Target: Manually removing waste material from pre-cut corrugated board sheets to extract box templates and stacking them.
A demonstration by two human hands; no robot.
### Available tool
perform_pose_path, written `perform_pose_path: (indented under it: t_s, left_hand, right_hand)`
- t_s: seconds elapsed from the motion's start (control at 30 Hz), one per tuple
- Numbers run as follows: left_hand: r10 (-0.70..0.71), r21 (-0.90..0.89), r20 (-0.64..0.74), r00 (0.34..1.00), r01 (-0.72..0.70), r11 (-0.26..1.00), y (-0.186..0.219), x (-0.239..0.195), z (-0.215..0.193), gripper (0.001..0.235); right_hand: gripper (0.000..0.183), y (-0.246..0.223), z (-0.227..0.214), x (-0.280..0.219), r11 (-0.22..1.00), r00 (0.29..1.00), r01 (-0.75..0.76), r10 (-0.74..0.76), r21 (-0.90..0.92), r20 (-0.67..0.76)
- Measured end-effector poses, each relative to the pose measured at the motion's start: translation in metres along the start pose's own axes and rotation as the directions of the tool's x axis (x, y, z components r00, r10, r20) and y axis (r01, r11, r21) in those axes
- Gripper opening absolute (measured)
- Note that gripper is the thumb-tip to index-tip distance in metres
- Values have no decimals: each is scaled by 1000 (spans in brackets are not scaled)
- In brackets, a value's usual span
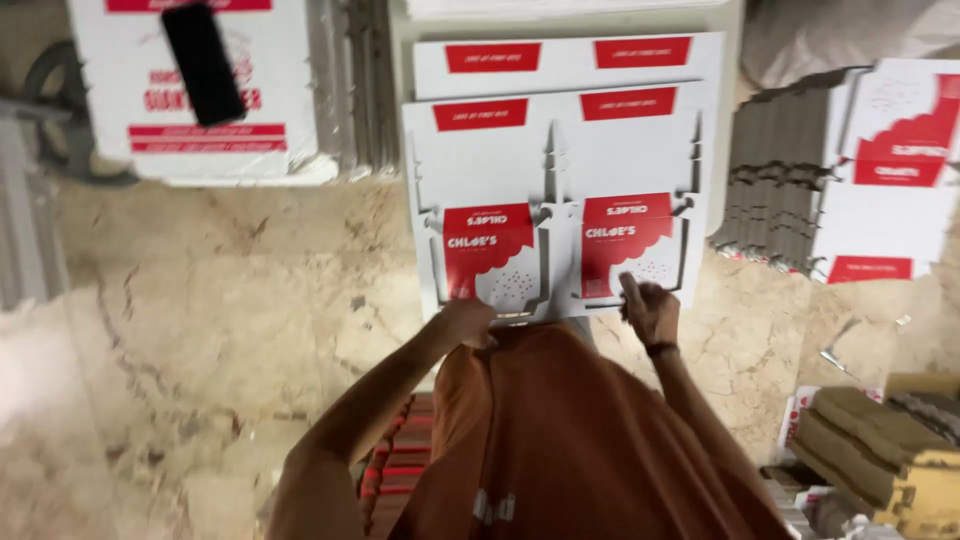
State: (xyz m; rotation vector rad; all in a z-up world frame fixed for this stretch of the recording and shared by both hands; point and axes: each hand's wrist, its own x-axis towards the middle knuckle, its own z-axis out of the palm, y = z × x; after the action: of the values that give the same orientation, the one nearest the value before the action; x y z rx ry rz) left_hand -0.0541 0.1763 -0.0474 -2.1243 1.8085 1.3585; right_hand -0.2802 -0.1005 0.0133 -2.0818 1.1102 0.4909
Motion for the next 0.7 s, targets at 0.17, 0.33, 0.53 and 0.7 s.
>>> perform_pose_path:
  t_s: [0.17, 0.33, 0.53, 0.7]
  left_hand:
    - [-18, -315, -510, 860, -168, 934, -8, 67, -200, 42]
    - [-37, 15, -549, 835, 53, 998, -47, 168, -250, 88]
    - [-163, -218, -195, 967, 119, 969, -11, 126, -332, 84]
    - [-85, -419, 257, 963, 190, 888, 16, 99, -352, 82]
  right_hand:
    - [104, 14, 58, -59, 254, 777, -421, 596, 871, 201]
    - [60, -26, 138, -13, -320, 805, -298, 422, 899, 417]
    - [38, 26, 229, 1, -553, 877, -77, 359, 830, 321]
    - [31, 106, 264, 8, -449, 881, -30, 411, 893, 236]
